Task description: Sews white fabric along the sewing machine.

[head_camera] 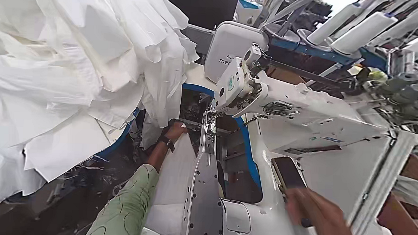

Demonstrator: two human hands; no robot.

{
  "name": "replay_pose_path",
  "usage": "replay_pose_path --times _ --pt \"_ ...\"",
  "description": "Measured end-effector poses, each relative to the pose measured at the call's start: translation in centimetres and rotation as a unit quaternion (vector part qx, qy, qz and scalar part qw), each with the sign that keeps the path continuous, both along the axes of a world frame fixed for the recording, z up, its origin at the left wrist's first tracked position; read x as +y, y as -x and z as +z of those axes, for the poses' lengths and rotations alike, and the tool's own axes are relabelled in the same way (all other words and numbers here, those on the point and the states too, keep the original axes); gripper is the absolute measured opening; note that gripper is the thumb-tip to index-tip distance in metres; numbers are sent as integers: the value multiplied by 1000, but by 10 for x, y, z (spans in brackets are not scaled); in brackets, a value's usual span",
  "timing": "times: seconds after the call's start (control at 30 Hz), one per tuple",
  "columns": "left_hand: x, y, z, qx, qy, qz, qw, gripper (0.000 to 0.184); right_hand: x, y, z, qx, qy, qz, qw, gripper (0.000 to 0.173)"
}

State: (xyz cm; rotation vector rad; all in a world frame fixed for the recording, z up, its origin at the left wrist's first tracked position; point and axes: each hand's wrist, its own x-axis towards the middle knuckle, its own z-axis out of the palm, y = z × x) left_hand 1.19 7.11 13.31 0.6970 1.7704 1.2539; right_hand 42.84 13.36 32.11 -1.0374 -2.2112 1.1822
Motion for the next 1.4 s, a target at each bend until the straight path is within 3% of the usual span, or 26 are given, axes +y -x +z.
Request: replay_pose_path --times 0.07,0.13,0.17,0.23,0.3,0.37,0.43,0.47,0.53,0.57,0.63,0.7,0.77,0.83,0.87,0.9,0.93,1.0,1.07,1.1,1.13,1.27,1.33,1.4 --pt "-26 -40 88 -76 -163 69 981 19 48 113 -43 -76 -1 58 995 34" --pt "-77 -62 142 39 -245 162 955 22 63 189 -91 -92 94 148 980 39" --pt "-99 -68 151 126 -248 224 934 22 51 207 -104 -75 138 161 974 35" --pt "-121 -63 143 248 -191 350 883 12 22 220 -95 -76 200 91 973 34" --pt "-127 -51 117 279 -77 410 865 23 33 238 -87 -139 152 54 977 38" --pt "-142 -70 90 240 44 355 903 35 72 228 -107 -313 57 100 943 42" --pt "-154 -87 73 170 135 230 949 39 92 203 -103 -479 8 180 859 51" --pt "-163 -94 59 124 180 133 967 37 83 180 -95 -535 8 201 821 53" --pt "-176 -88 24 65 220 -33 973 32 52 143 -80 -560 10 199 804 53" --pt "-171 -77 17 62 213 -65 973 31 42 139 -70 -549 -5 185 815 54" --pt "-146 -58 37 90 159 -48 982 30 16 147 -46 -464 -69 121 875 55" --pt "-109 -58 91 97 31 -6 995 28 -15 159 -38 -248 -194 82 946 52" --pt "-86 -96 137 -1 -109 -43 993 27 -37 159 -52 -45 -332 118 935 44" --pt "-90 -130 148 -162 -144 -112 970 28 -43 148 -68 62 -415 152 895 22" --pt "-92 -132 141 -198 -147 -112 963 36 -39 145 -71 79 -447 159 877 14" --pt "-91 -124 134 -161 -146 -84 973 41 -37 145 -73 85 -462 163 867 13" --pt "-82 -112 126 -48 -142 -31 988 39 -38 146 -73 86 -460 165 868 14" --pt "-54 -107 108 173 -120 63 976 29 -44 143 -71 64 -427 158 888 13" --pt "-33 -122 109 287 -110 95 947 34 -39 143 -59 -8 -335 87 938 37" --pt "-33 -131 111 308 -88 96 943 40 -28 142 -49 -62 -269 46 960 44" --pt "-38 -137 113 309 -56 81 946 47 -13 142 -44 -95 -228 13 969 36" --pt "-45 -136 107 320 -19 51 946 58 9 166 -47 -51 -264 31 963 21" --pt "-38 -133 104 320 -78 125 936 54 9 180 -57 16 -301 60 952 15" --pt "-38 -135 97 325 -158 200 911 35 9 178 -65 60 -324 86 940 15"
